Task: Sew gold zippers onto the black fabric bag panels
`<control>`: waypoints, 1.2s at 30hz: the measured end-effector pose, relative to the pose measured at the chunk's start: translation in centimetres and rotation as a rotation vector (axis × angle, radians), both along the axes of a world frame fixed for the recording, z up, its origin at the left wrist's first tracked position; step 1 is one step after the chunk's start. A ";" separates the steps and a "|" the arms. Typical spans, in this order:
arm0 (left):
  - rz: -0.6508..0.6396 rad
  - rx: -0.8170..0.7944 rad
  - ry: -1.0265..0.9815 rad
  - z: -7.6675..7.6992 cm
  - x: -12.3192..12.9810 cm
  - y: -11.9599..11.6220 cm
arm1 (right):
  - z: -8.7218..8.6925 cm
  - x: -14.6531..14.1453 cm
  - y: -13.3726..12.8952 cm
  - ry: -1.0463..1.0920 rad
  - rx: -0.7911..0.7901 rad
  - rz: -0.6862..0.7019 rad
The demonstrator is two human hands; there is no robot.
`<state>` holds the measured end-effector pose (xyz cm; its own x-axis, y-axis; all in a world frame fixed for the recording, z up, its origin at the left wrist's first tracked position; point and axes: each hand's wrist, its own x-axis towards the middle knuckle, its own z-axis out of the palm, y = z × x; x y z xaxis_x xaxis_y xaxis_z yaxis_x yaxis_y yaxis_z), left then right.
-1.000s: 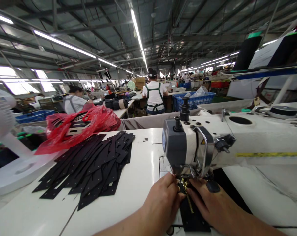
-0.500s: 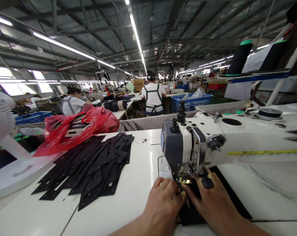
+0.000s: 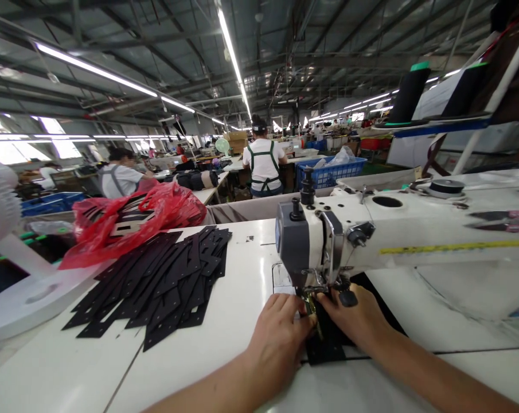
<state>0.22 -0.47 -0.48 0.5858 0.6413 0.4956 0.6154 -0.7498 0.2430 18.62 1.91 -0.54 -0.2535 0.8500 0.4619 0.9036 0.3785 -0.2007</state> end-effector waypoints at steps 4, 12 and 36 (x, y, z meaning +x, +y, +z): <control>-0.055 -0.037 -0.049 0.1 -1.1 -2.0 | 0.3 1.7 -3.6 -0.080 0.161 0.305; 0.087 -0.094 0.041 1.9 -0.1 -1.3 | 3.3 1.6 -2.4 0.061 -0.130 0.446; -0.069 0.364 0.033 -0.5 0.9 0.3 | -1.3 0.1 -3.0 -0.082 0.488 0.426</control>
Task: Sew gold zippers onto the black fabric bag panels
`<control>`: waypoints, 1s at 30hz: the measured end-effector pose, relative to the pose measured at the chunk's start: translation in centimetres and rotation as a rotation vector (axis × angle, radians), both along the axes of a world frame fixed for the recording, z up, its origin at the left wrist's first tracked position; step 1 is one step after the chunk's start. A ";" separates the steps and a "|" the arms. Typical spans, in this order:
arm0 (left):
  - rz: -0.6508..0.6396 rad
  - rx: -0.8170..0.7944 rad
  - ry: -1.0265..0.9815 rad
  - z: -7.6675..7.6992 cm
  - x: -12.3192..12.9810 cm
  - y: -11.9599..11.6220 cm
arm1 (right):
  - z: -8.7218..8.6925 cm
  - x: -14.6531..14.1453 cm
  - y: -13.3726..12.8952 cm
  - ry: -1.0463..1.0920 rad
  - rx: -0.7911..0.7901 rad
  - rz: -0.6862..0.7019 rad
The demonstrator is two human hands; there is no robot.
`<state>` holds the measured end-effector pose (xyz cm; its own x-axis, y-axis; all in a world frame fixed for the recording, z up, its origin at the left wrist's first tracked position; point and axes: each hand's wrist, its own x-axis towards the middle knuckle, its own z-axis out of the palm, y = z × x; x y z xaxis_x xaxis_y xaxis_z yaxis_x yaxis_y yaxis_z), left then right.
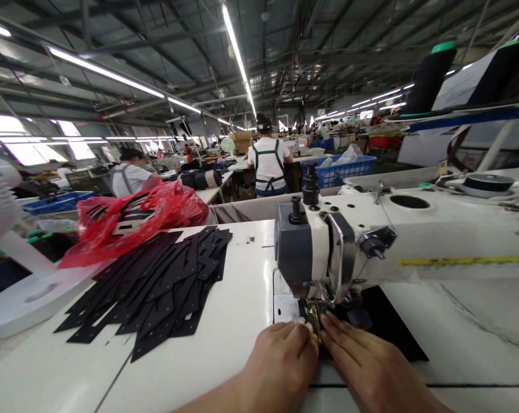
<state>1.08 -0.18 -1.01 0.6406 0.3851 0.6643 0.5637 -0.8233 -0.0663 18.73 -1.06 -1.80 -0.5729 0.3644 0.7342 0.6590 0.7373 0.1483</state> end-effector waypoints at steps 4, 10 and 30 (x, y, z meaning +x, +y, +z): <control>0.037 -0.011 0.008 -0.4 0.1 0.9 | 0.5 -0.2 0.8 -0.017 0.009 -0.005; 0.032 -0.190 -0.050 0.2 -0.9 0.3 | 1.3 0.1 0.5 -0.015 -0.056 -0.019; -0.060 0.042 -0.036 0.1 -0.7 1.7 | 0.5 0.3 1.1 0.026 -0.140 0.012</control>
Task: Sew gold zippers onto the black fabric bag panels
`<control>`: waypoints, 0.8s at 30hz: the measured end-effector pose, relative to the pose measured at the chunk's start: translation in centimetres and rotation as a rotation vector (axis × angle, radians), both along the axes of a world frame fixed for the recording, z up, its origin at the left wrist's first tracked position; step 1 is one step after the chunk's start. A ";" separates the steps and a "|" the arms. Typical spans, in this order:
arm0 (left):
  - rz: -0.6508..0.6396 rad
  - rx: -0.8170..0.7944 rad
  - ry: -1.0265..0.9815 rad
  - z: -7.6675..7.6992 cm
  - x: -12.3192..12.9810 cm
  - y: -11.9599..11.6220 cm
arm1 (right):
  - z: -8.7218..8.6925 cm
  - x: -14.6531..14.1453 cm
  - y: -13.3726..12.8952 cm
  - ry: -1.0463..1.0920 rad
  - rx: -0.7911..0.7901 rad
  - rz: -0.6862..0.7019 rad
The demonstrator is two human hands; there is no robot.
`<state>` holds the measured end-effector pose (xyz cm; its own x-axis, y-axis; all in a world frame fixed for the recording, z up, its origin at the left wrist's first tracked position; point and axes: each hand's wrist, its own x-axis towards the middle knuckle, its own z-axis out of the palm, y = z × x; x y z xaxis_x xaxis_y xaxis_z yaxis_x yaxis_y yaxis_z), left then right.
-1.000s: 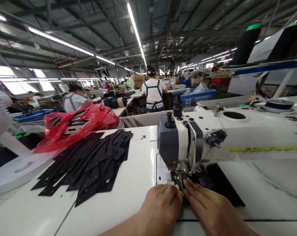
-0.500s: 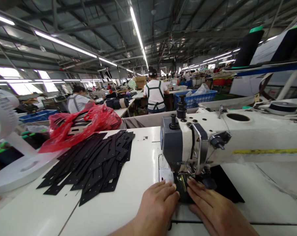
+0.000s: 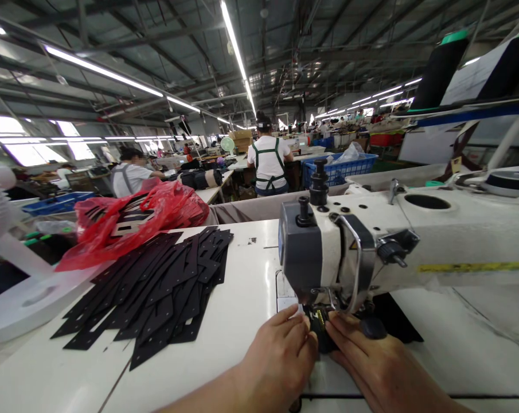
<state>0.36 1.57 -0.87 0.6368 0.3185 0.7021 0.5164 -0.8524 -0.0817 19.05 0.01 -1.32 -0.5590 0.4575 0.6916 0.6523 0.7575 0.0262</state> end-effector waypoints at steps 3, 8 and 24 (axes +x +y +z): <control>0.020 0.001 0.020 0.0 -0.1 0.4 | -0.2 0.1 0.4 -0.026 -0.032 -0.020; 0.032 -0.022 0.065 0.0 -0.3 0.8 | -0.3 0.1 0.9 -0.050 -0.029 -0.051; 0.079 -0.112 0.149 -0.2 -0.6 1.4 | 0.3 -0.1 1.2 -0.004 -0.045 -0.072</control>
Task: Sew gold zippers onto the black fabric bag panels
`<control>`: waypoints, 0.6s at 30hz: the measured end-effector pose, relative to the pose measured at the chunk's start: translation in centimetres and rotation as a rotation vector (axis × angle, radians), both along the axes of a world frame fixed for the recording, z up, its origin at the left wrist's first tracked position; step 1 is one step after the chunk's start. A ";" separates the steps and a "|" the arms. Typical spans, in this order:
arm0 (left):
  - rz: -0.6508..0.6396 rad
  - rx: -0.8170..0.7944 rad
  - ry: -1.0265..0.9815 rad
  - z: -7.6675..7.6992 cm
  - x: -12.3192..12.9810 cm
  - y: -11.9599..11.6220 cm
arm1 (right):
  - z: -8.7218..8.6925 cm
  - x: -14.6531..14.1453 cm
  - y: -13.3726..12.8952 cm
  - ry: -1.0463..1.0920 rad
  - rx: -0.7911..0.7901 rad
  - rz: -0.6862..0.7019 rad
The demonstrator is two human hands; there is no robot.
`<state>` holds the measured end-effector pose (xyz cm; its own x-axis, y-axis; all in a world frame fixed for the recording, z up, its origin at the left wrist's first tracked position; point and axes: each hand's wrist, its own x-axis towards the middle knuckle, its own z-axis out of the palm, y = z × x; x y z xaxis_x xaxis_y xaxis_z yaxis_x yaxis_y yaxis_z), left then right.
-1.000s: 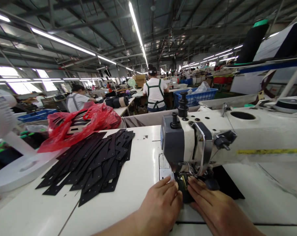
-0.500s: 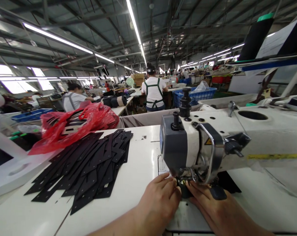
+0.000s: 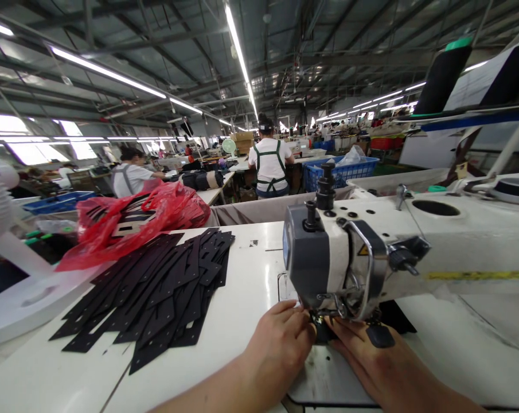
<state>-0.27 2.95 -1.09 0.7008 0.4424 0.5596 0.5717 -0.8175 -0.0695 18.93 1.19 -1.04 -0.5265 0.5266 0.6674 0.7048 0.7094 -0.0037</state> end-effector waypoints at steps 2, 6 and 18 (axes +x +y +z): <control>-0.022 -0.020 -0.016 0.2 -0.1 -0.1 | 0.2 0.0 0.0 0.012 -0.023 0.008; -0.028 -0.046 -0.057 0.3 -0.3 -0.3 | 0.2 -0.1 0.0 0.025 -0.022 0.014; 0.024 -0.045 -0.135 -0.5 0.1 0.1 | -0.5 0.0 0.4 0.017 0.023 -0.026</control>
